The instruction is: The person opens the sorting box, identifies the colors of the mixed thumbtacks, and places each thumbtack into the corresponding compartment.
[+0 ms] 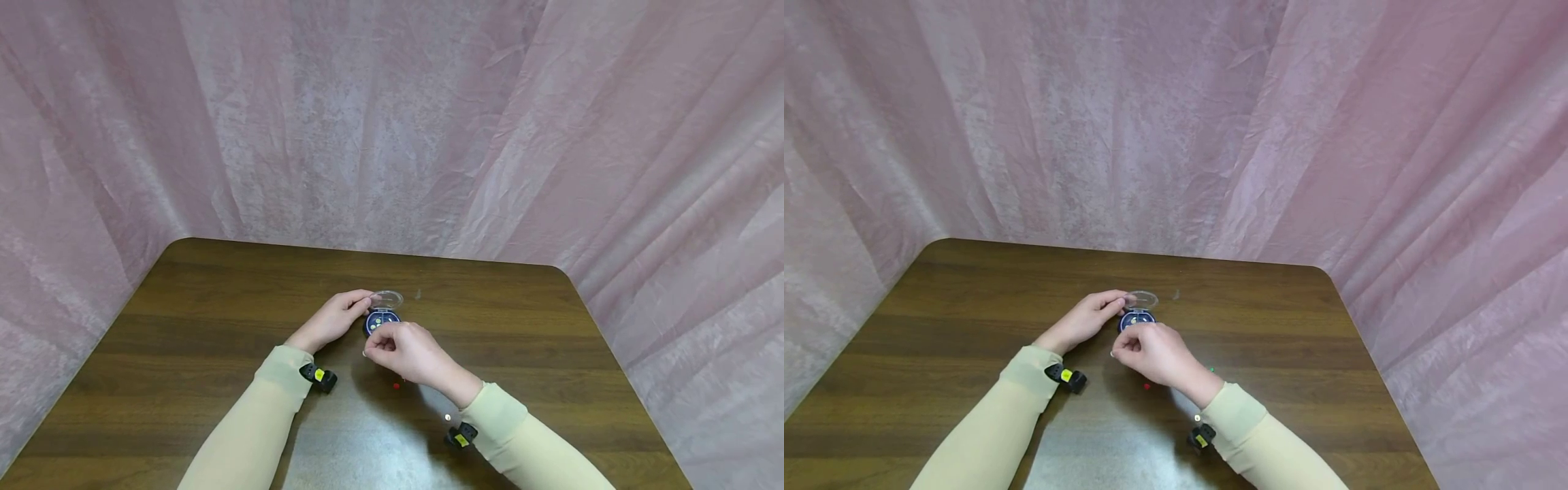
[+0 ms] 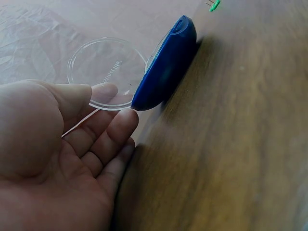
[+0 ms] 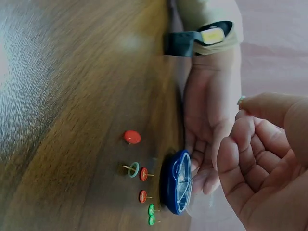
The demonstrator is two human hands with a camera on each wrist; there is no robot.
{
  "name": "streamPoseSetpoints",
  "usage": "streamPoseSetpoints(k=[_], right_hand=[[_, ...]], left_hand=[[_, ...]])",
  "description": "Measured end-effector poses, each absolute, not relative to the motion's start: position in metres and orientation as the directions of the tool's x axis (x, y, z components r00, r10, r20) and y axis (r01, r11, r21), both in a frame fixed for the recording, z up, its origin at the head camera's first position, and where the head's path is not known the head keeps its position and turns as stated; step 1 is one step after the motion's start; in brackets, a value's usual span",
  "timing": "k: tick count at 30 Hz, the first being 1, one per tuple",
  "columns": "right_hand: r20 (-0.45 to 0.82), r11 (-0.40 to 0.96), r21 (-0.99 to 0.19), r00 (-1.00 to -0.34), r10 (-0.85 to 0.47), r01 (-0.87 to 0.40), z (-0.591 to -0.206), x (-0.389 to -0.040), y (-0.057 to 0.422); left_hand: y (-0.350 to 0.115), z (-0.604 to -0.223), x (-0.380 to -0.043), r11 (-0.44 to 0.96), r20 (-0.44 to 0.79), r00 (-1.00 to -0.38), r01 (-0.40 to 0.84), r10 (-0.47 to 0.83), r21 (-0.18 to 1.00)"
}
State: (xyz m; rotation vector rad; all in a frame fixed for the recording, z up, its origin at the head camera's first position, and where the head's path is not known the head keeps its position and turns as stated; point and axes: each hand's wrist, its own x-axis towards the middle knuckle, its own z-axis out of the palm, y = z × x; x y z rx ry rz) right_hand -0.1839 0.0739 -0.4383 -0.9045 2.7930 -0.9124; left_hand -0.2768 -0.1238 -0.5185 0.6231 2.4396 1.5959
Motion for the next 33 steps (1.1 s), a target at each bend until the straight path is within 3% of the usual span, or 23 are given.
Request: streamPoseSetpoints(k=[5, 12, 21, 33], right_hand=[[0.01, 0.533, -0.789, -0.874, -0.485, -0.305, -0.434, -0.185, 0.082], [-0.116, 0.187, -0.982, -0.87, -0.48, 0.028, -0.425, -0.184, 0.088], [-0.117, -0.243, -0.91, -0.769, -0.628, 0.337, -0.416, -0.182, 0.095], [0.117, -0.489, -0.778, -0.674, -0.73, 0.395, -0.4, -0.173, 0.095]], left_hand=[[-0.124, -0.519, -0.277, 0.341, 0.106, -0.9, 0.267, 0.423, 0.901], [-0.123, -0.52, -0.278, 0.343, 0.103, -0.903, 0.261, 0.417, 0.902], [-0.123, -0.521, -0.278, 0.324, 0.115, -0.898, 0.269, 0.425, 0.907], [-0.123, -0.523, -0.278, 0.32, 0.112, -0.9, 0.262, 0.42, 0.91]])
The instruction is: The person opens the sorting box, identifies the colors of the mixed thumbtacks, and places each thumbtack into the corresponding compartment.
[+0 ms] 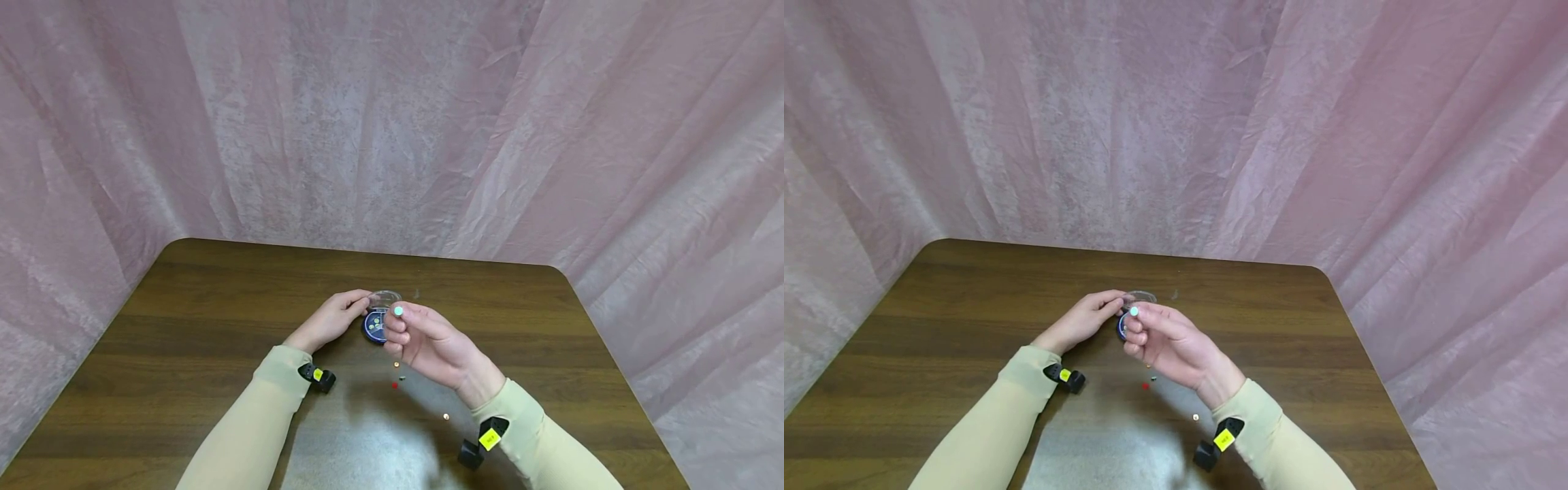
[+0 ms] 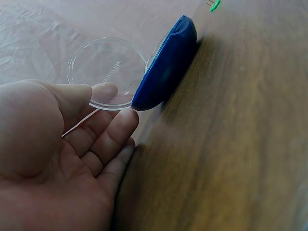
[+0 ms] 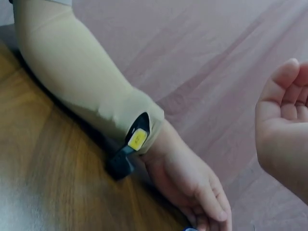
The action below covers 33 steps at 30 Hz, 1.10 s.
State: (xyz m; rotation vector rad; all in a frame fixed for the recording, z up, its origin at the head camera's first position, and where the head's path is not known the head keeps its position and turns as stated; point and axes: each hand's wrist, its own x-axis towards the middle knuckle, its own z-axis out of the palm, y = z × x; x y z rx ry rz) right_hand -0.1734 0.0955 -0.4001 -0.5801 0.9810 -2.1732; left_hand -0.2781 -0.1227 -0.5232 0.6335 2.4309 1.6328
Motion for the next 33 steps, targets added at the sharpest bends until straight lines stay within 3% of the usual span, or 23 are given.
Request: streamPoseSetpoints(k=[8, 15, 19, 22, 24, 27, 30, 33], right_hand=[[0.201, -0.521, -0.764, -0.627, -0.752, 0.38, -0.391, -0.167, 0.09], [0.127, -0.446, -0.831, -0.667, -0.734, 0.333, -0.393, -0.174, 0.094], [0.03, -0.279, -0.939, -0.759, -0.65, 0.202, -0.398, -0.185, 0.096], [0.009, 0.047, -0.998, -0.85, -0.526, -0.04, -0.406, -0.196, 0.096], [0.058, 0.356, -0.904, -0.892, -0.449, -0.238, -0.414, -0.205, 0.094], [0.193, 0.692, -0.565, -0.888, -0.417, -0.448, -0.424, -0.215, 0.089], [0.27, 0.801, -0.311, -0.856, -0.441, -0.511, -0.433, -0.222, 0.083], [0.285, 0.83, -0.188, -0.838, -0.466, -0.526, -0.44, -0.228, 0.078]], left_hand=[[-0.123, -0.523, -0.277, 0.324, 0.122, -0.9, 0.274, 0.42, 0.906], [-0.123, -0.523, -0.278, 0.334, 0.104, -0.905, 0.256, 0.412, 0.907], [-0.123, -0.523, -0.279, 0.344, 0.083, -0.908, 0.238, 0.41, 0.908], [-0.124, -0.523, -0.279, 0.352, 0.082, -0.906, 0.243, 0.415, 0.904], [-0.124, -0.523, -0.279, 0.352, 0.088, -0.904, 0.251, 0.419, 0.902], [-0.125, -0.523, -0.278, 0.34, 0.101, -0.899, 0.263, 0.426, 0.903], [-0.124, -0.522, -0.278, 0.335, 0.1, -0.897, 0.261, 0.43, 0.905], [-0.123, -0.522, -0.279, 0.333, 0.094, -0.897, 0.255, 0.432, 0.908]])
